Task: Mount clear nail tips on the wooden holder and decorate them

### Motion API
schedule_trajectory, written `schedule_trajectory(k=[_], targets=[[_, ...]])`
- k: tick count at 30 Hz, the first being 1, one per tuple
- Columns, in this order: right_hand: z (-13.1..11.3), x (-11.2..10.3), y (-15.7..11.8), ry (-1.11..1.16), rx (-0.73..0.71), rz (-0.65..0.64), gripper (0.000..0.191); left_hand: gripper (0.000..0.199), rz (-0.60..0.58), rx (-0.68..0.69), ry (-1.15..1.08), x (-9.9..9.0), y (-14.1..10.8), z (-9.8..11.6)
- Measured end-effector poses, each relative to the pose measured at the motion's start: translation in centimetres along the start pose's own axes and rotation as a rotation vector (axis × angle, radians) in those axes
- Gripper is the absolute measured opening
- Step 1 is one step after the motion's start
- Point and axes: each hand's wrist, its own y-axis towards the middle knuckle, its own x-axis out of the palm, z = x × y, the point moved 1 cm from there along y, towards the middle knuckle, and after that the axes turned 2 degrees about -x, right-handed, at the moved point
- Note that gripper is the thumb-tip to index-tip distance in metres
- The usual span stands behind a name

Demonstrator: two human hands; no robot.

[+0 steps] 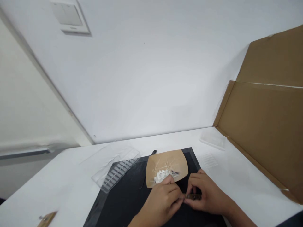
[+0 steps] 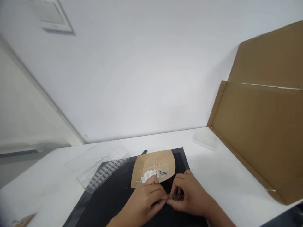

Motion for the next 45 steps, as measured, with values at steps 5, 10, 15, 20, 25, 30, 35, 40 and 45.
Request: schedule_trajectory(k=[5,10,15,20,25,30,35,40,45], targets=[[0.1,0.2,0.0,0.02,0.007,0.001,0.018,0.012,0.014,-0.004,-0.01,0.0,-0.1,0.0],[0.3,0.1,0.0,0.018,0.018,0.008,0.022,0.012,0.005,-0.003,-0.012,0.2,-0.2,-0.1],[0.5,0.3,0.0,0.067,0.029,0.037,0.018,0.015,0.03,0.005,-0.004,0.1,0.0,0.0],[0.9,0.5,-0.1,0.134,0.07,0.045,0.02,0.014,0.03,0.001,-0.008,0.1,0.0,0.0],[1.5,0.6,-0.3,0.13,0.103,0.058,0.017,0.013,0.033,0.025,0.014,0.1,0.0,0.0],[2.0,0.8,-0.2,0.116,0.085,0.068,0.014,0.015,0.045,0.04,0.038,0.2,0.0,0.1],[2.2,0.7,0.0,0.039,0.05,0.129,0.015,0.013,0.05,0.02,0.033,0.3,0.0,0.2],[1.9,0.4,0.1,-0.018,-0.083,0.218,0.017,0.006,0.073,-0.016,0.052,-0.1,0.0,0.1],[-0.1,-1.8,1.0,-0.112,-0.222,0.181,0.016,0.015,0.182,0.005,0.028,-0.7,-0.1,0.2]])
